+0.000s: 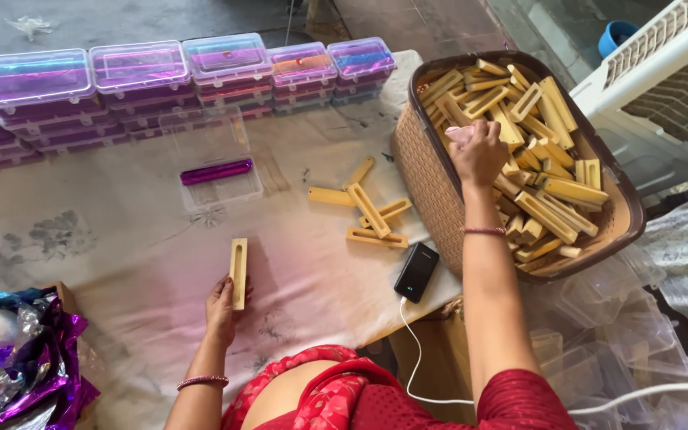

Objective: Wrapping small wooden sticks, likely incense or craft sticks, in foil and paper, and placing them in boxes.

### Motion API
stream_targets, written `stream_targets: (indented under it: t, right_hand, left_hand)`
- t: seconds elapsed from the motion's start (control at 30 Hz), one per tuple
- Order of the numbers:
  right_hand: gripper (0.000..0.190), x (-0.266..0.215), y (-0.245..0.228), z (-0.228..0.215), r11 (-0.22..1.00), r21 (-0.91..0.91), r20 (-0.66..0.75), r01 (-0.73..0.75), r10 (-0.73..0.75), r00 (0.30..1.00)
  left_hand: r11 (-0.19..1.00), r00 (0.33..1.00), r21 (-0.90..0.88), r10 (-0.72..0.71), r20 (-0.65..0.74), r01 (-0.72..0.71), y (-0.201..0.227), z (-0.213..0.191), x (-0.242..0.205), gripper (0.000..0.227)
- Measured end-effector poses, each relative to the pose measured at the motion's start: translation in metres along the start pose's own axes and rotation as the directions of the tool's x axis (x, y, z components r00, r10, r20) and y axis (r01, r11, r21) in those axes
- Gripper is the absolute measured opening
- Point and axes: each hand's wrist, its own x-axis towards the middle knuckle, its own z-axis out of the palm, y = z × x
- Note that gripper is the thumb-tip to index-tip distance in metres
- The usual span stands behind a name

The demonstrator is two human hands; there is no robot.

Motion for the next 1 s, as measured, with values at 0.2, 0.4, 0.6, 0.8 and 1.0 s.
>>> stream_targets:
  t: [0.2,0.4,0.6,0.8,1.0]
  right_hand:
    - [0.03,-0.098,-0.122,-0.023,0.847,0.067,-0.096,0.528,-0.521,0.848]
    - [0.04,-0.17,-0.183,0.054,0.738,0.358,0.107,0.572,-0.641,0.76]
    - [0.042,-0.242,-0.289,0.039,0.562,0.64,0.017,0.523,-0.691,0.722]
    - [0.013,-0.324,-0.335,0.01,0.029,0.367,-0.229,0.93,-0.966,0.121]
    - [0.012,-0.297,-0.329,0.042,0.118,0.613,-0.326,0.781,-0.863,0.386]
  left_hand:
    - [0.984,0.987,-0.112,-0.148,-0.057,0.141,0.011,0.004,-0.001,0.057]
    - [0.97,0.984,-0.218,-0.067,0.166,0.103,0.013,-0.011,0.018,0.08]
    - [0.952,0.972,-0.252,-0.122,0.203,0.172,0.027,0.0,0.008,0.085]
    - [0.878,0.938,-0.397,-0.144,0.316,0.269,0.057,0.007,-0.024,0.091]
    - [0.917,0.966,-0.36,-0.082,0.247,0.17,0.009,-0.007,0.013,0.068]
